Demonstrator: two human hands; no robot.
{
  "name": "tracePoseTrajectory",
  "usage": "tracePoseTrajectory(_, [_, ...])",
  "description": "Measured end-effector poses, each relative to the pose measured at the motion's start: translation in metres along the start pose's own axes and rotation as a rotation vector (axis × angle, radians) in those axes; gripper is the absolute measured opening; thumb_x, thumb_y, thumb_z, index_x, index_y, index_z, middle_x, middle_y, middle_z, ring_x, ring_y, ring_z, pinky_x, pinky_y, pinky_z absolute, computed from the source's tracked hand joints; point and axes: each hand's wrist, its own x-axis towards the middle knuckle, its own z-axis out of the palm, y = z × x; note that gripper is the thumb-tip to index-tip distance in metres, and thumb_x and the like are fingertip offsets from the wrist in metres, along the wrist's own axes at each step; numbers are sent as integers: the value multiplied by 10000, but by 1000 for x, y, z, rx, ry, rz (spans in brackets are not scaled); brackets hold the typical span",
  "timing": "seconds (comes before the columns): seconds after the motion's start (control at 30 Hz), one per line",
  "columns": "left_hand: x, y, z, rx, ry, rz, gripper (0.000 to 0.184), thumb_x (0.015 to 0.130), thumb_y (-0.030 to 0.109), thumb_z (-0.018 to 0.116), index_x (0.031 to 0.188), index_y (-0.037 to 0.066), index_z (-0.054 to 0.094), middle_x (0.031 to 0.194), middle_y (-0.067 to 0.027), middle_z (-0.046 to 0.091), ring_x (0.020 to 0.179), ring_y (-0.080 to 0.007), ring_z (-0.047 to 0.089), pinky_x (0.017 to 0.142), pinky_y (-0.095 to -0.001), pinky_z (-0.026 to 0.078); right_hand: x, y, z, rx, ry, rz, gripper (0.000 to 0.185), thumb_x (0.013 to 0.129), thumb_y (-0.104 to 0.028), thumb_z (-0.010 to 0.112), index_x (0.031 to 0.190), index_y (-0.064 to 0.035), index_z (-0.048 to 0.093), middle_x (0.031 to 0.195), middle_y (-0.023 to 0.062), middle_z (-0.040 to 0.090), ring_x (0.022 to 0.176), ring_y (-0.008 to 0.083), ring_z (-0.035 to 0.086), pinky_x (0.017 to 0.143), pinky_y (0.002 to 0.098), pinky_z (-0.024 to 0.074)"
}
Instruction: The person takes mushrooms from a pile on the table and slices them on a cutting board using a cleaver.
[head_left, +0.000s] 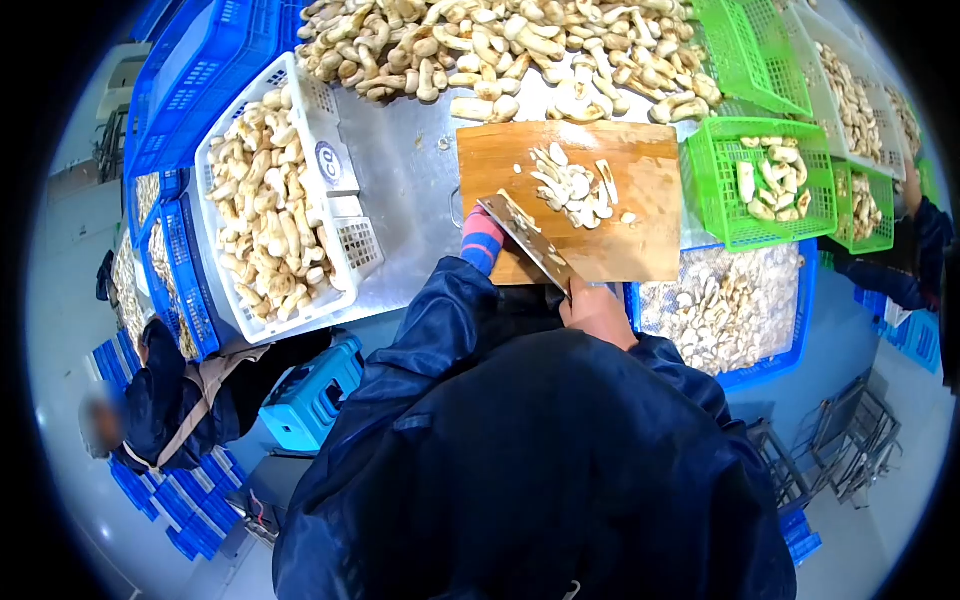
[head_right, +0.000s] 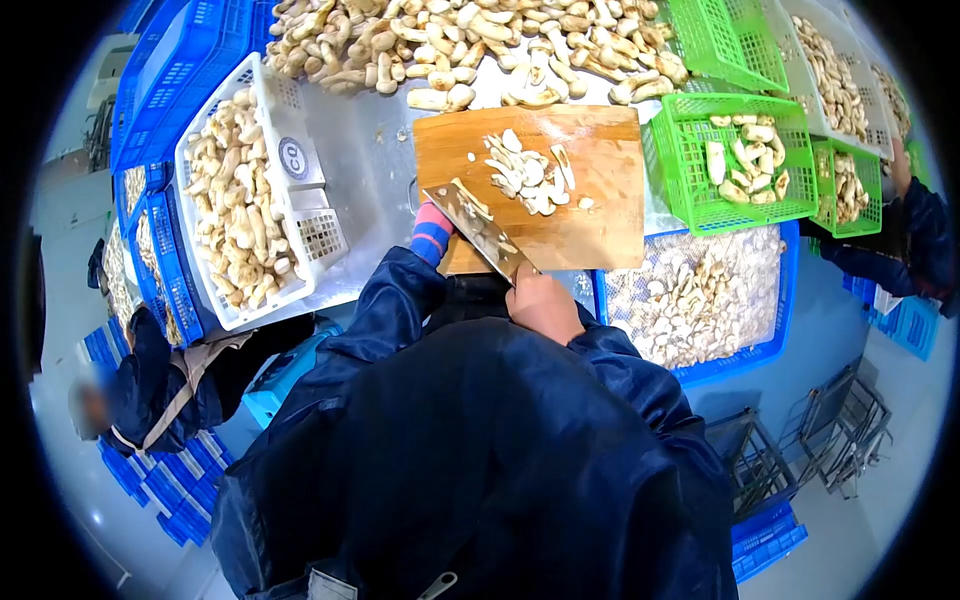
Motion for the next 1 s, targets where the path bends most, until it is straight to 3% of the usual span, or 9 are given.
tracePoseTrajectory(0.17, [-2, 17, -11, 249, -143, -58, 262, 768, 51, 592, 1022, 39, 525, 934, -103, 602, 809, -223, 597, 666, -341, 514, -3, 3, -3, 95, 7, 23, 193, 742, -100, 512, 878, 37, 507, 668, 273, 553, 673, 425, 553, 631, 476, 444])
tracePoseTrajectory(0.33, [16, 137, -8, -324, 121, -880, 291, 766, 44, 594, 1037, 37, 488, 890, -107, 594, 749, -237, 607, 566, -324, 531, 8, 6, 3, 129, 116, -18, 168, 737, -109, 507, 822, 35, 528, 685, 260, 561, 690, 418, 555, 650, 471, 438])
tracePoseTrajectory(0.43, [15, 144, -5, -587, 252, -909, 368, 736, 34, 621, 1053, 5, 436, 853, -121, 578, 717, -238, 609, 540, -290, 527, 58, 21, 33, 131, 138, -93, 206, 735, -149, 509, 798, 36, 571, 710, 272, 573, 707, 410, 572, 666, 465, 462])
tracePoseTrajectory(0.53, [16, 141, -15, -365, 121, -976, 400, 715, 51, 657, 1038, -9, 429, 834, -115, 574, 727, -226, 606, 510, -279, 520, 84, 13, 18, 117, 94, -82, 234, 734, -169, 498, 779, 37, 600, 711, 275, 570, 712, 412, 568, 680, 463, 456])
tracePoseTrajectory(0.57, [15, 143, -18, -327, 104, -973, 436, 702, 170, 695, 1018, -18, 460, 838, -135, 587, 754, -242, 606, 567, -308, 516, 81, 12, 13, 150, 100, -43, 240, 733, -171, 497, 786, 40, 600, 719, 276, 569, 715, 414, 566, 684, 463, 454])
tracePoseTrajectory(0.7, [23, 177, -11, 627, 56, -557, 487, 673, 342, 686, 970, -13, 534, 877, -209, 594, 816, -338, 583, 761, -365, 458, 68, 43, 6, 166, 154, 120, 263, 741, -196, 495, 794, 42, 594, 750, 273, 568, 742, 422, 556, 705, 475, 439])
tracePoseTrajectory(0.83, [42, 168, -7, 629, 5, -396, 374, 659, 216, 661, 965, 32, 549, 896, -190, 588, 865, -337, 561, 769, -368, 451, 58, 40, 6, 83, 219, 94, 266, 748, -201, 494, 810, 42, 585, 764, 271, 570, 765, 425, 553, 720, 480, 433])
tracePoseTrajectory(0.93, [88, 146, -36, -138, 157, -775, 327, 651, 163, 648, 943, 50, 558, 934, -174, 579, 897, -327, 547, 795, -365, 442, 64, 49, 14, 67, 255, 31, 248, 733, -174, 501, 839, 28, 596, 753, 271, 571, 754, 417, 558, 716, 474, 439])
tracePoseTrajectory(1.0, [123, 131, -59, 383, 207, -389, 328, 654, 118, 623, 973, 68, 568, 970, -171, 568, 927, -313, 537, 813, -365, 435, 63, 50, 15, 95, 257, 25, 246, 728, -162, 502, 858, 23, 599, 747, 266, 574, 744, 413, 560, 712, 469, 442])
